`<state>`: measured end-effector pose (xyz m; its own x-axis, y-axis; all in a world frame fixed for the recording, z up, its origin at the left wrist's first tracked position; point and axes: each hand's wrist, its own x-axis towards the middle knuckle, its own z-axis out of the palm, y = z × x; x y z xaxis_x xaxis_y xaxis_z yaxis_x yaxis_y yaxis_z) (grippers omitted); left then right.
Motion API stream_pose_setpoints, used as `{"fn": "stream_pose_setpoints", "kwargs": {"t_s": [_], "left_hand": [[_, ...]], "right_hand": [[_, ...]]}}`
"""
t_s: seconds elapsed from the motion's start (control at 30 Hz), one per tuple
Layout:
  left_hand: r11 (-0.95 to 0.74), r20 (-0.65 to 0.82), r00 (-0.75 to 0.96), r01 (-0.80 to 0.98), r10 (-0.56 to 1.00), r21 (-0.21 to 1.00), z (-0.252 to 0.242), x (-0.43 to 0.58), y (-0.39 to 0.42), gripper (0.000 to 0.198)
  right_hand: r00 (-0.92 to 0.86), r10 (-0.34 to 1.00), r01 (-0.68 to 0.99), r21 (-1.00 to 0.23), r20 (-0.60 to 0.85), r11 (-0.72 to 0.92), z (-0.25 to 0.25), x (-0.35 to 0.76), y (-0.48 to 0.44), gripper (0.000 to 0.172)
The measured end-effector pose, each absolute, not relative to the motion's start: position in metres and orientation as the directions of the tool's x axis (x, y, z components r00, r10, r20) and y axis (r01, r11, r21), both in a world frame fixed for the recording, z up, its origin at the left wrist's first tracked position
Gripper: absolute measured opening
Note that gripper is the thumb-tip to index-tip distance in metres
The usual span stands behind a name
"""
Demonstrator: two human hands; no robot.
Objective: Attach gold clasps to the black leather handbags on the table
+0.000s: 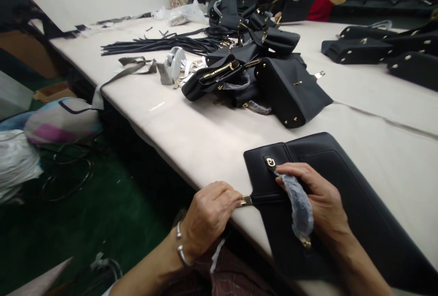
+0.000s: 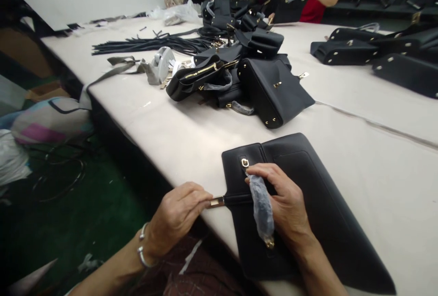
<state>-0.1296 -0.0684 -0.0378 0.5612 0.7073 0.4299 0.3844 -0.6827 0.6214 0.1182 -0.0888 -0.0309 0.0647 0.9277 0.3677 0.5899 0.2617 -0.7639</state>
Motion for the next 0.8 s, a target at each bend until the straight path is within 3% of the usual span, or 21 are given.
{"fn": "stream_pose_setpoints", "kwargs": {"t_s": [0.1, 0.23, 0.57, 0.63, 0.73, 0.8], "left_hand": [[-0.723, 0.440, 0.603, 0.374, 0.665, 0.581, -0.041, -0.119, -0.065, 0.013], [-0.699, 0.474, 0.545, 0.339, 0.692, 0.630, -0.050, -0.132, -0.060, 0.024], [-0.315, 0.307, 0.126, 0.635, 0.943, 0.706, -0.081, -0.226, -0.067, 0.018], [-0.284, 0.324, 0.081, 0.705, 0.943, 0.650, -0.092, -0.244, -0.069, 0.026], [-0.260, 0.318, 0.122, 0.859, 0.940, 0.441, -0.107, -0.267, -0.071, 0.039], [-0.274, 0.254, 0.195, 0.905, 0.947, 0.326, -0.115, -0.280, -0.072, 0.035]], "right_hand": [[0.078, 0.934, 0.626, -0.746, 0.349, 0.226, -0.033, 0.120, -0.091, 0.016], [0.105, 0.939, 0.649, -0.738, 0.327, 0.185, -0.034, 0.121, -0.093, 0.018], [0.189, 0.931, 0.641, -0.758, 0.311, 0.123, -0.027, 0.112, -0.092, 0.021], [0.207, 0.929, 0.638, -0.762, 0.305, 0.108, -0.026, 0.110, -0.093, 0.022], [0.242, 0.924, 0.635, -0.768, 0.295, 0.079, -0.024, 0.106, -0.094, 0.022], [0.258, 0.921, 0.640, -0.765, 0.292, 0.063, -0.024, 0.104, -0.094, 0.023]]}}
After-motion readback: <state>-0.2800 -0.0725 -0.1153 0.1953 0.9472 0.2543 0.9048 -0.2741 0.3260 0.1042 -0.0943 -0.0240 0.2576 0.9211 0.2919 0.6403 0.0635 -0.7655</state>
